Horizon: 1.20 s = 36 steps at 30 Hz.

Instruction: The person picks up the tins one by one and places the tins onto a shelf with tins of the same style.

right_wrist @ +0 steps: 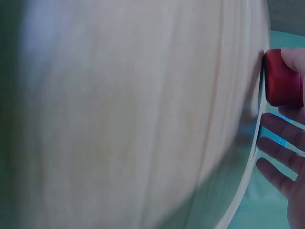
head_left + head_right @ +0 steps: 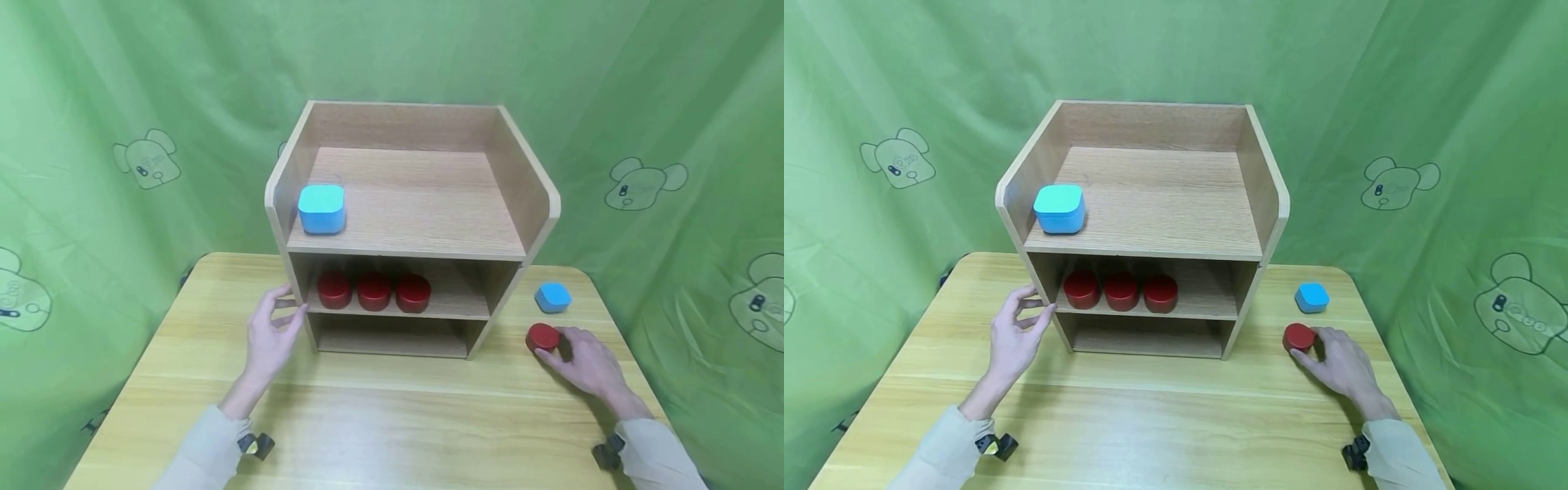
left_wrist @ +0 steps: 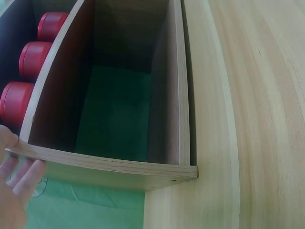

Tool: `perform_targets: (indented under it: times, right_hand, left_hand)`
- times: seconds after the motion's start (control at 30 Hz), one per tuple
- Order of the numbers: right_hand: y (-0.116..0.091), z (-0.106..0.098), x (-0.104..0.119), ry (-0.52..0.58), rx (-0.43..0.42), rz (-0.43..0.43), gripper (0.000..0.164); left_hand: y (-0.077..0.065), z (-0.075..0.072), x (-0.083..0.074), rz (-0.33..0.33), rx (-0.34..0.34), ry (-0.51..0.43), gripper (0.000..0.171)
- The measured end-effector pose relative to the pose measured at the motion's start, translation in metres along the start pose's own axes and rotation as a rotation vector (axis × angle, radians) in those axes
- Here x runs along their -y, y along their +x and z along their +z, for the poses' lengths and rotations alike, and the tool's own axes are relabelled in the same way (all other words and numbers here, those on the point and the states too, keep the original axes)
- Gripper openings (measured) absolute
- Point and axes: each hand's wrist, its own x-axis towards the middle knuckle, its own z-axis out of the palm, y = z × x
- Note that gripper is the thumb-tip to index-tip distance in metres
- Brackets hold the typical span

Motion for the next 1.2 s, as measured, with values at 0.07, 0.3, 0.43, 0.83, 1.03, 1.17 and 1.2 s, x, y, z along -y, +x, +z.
perform_targets:
  times: [0.07,0.3,0.43,0.83,1.03,1.17,1.2]
  right_hand:
    - [-0.001,-0.001,0.002,-0.011,-0.014,-0.015,0.072]
    - [-0.005,-0.002,0.007,-0.058,-0.029,-0.051,0.071]
    - [-0.008,-0.002,0.010,-0.050,-0.043,-0.052,0.070]
    - [-0.019,-0.006,0.024,-0.049,-0.075,-0.006,0.074]
    - [-0.024,-0.011,0.039,-0.034,-0.083,0.003,0.073]
    - [-0.027,-0.013,0.051,-0.013,-0.120,-0.012,0.068]
    - [-0.028,-0.013,0.054,-0.009,-0.130,-0.018,0.068]
  left_hand:
    - [0.000,0.000,0.000,-0.001,-0.002,0.000,0.041]
    - [0.000,0.001,-0.001,-0.010,-0.005,-0.004,0.041]
    - [-0.001,0.001,-0.001,-0.010,-0.008,0.002,0.041]
    - [-0.002,0.002,-0.002,-0.008,-0.008,0.005,0.039]
    - [-0.002,0.001,-0.001,-0.011,-0.008,0.007,0.040]
    - [-0.002,0.001,-0.002,-0.015,-0.007,0.008,0.040]
    - [-0.002,0.001,-0.002,-0.015,-0.006,0.009,0.040]
